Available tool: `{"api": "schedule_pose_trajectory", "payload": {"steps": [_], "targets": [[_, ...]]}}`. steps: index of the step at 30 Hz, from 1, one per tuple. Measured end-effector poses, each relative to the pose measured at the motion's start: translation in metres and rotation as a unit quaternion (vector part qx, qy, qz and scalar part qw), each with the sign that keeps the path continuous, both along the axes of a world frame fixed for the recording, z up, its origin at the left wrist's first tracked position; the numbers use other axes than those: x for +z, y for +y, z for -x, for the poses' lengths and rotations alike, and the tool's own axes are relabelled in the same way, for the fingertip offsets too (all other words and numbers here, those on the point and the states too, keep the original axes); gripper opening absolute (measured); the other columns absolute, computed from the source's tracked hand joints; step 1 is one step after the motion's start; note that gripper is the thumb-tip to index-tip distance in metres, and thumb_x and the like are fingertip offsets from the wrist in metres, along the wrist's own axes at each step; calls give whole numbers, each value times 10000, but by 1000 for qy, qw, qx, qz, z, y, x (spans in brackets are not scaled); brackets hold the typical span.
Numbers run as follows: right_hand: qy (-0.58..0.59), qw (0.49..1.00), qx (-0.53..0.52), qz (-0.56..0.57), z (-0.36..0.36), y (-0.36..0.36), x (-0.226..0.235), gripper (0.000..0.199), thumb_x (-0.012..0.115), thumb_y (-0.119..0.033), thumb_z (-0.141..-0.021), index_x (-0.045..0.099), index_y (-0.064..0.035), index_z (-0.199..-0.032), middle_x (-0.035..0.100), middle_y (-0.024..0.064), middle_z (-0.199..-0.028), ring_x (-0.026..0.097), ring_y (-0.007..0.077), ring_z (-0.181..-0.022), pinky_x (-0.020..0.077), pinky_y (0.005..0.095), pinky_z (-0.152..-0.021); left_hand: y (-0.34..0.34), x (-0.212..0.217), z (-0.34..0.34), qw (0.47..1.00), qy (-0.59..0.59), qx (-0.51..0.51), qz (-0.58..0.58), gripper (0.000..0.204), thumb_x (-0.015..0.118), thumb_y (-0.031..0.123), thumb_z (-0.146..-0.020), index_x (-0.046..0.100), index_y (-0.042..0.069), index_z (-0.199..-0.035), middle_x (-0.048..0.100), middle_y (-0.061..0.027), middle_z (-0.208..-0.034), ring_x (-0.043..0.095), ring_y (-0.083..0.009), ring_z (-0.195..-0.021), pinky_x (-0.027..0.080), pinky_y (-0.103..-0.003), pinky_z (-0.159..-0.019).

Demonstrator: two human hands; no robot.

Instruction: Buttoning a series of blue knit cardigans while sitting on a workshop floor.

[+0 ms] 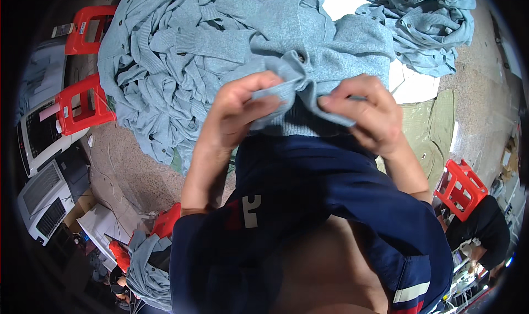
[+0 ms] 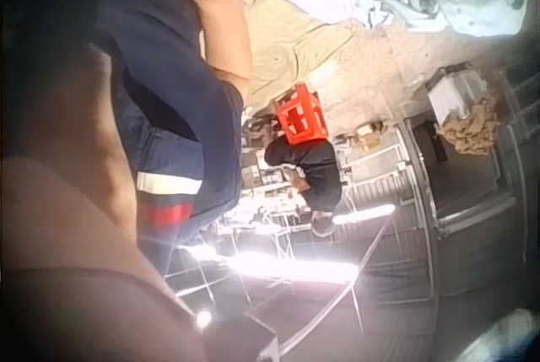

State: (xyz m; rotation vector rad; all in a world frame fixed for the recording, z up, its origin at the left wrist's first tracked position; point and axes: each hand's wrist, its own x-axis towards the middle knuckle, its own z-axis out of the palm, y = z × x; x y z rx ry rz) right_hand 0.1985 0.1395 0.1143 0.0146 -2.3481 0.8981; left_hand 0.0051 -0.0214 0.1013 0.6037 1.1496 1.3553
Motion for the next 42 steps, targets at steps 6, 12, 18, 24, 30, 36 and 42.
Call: {"api": "schedule_pose_trajectory", "payload": {"steps": [6, 12, 18, 24, 30, 36, 42], "targets": [[85, 994, -54, -49, 28, -18, -25, 144, 700, -6, -708, 628, -8, -833, 581, 83, -821, 585, 193, -642, 475, 283, -513, 17, -4, -20, 997, 58, 54, 2, 197, 642, 165, -930, 581, 19, -1046, 538, 67, -893, 450, -14, -813, 393, -187, -707], [-19, 998, -30, 57, 28, -21, -26, 311, 624, 110, -622, 601, -24, -901, 564, 123, -969, 591, 249, -746, 494, 312, -585, 15, -9, -13, 907, 397, 59, -131, 230, 738, 65, -761, 603, -11, -931, 626, -132, -876, 646, -265, -801, 505, -336, -693], [-162, 964, -11, 212, 24, -16, -30, 359, 606, 108, -651, 584, -12, -988, 603, 128, -926, 609, 261, -789, 475, 313, -655, 11, -7, -21, 831, 519, 4, -199, 265, 745, -3, -737, 610, -14, -965, 590, -130, -941, 602, -302, -840, 504, -354, -694], [-100, 964, -31, 245, 26, -19, -45, 162, 721, -2, -704, 584, 10, -789, 590, 85, -745, 560, 191, -654, 415, 285, -571, 2, -27, -25, 790, 567, 17, -235, 250, 724, 42, -772, 591, -29, -972, 559, -129, -942, 582, -276, -807, 493, -348, -651], [-72, 942, -88, 317, 29, -21, -53, 167, 701, 18, -700, 546, -6, -759, 532, 54, -733, 493, 145, -670, 374, 255, -604, 9, -45, -31, 767, 569, 124, -269, 222, 670, -20, -741, 577, -29, -942, 560, -133, -935, 582, -275, -776, 501, -352, -597], [-49, 974, -91, 199, 32, -26, -55, 198, 650, 73, -630, 501, -6, -733, 508, 82, -699, 490, 180, -624, 385, 284, -566, 20, -56, -36, 745, 582, 194, -260, 217, 669, -16, -679, 553, -6, -863, 562, -113, -838, 582, -270, -712, 486, -348, -555], [-301, 884, -73, 350, 22, 44, -54, 166, 683, 26, -742, 558, -50, -823, 544, 16, -900, 522, 118, -808, 419, 244, -701, 14, -102, 27, 981, 49, 175, -71, 179, 691, 173, -848, 625, 47, -957, 644, -22, -823, 594, -105, -726, 475, -253, -684]]}}
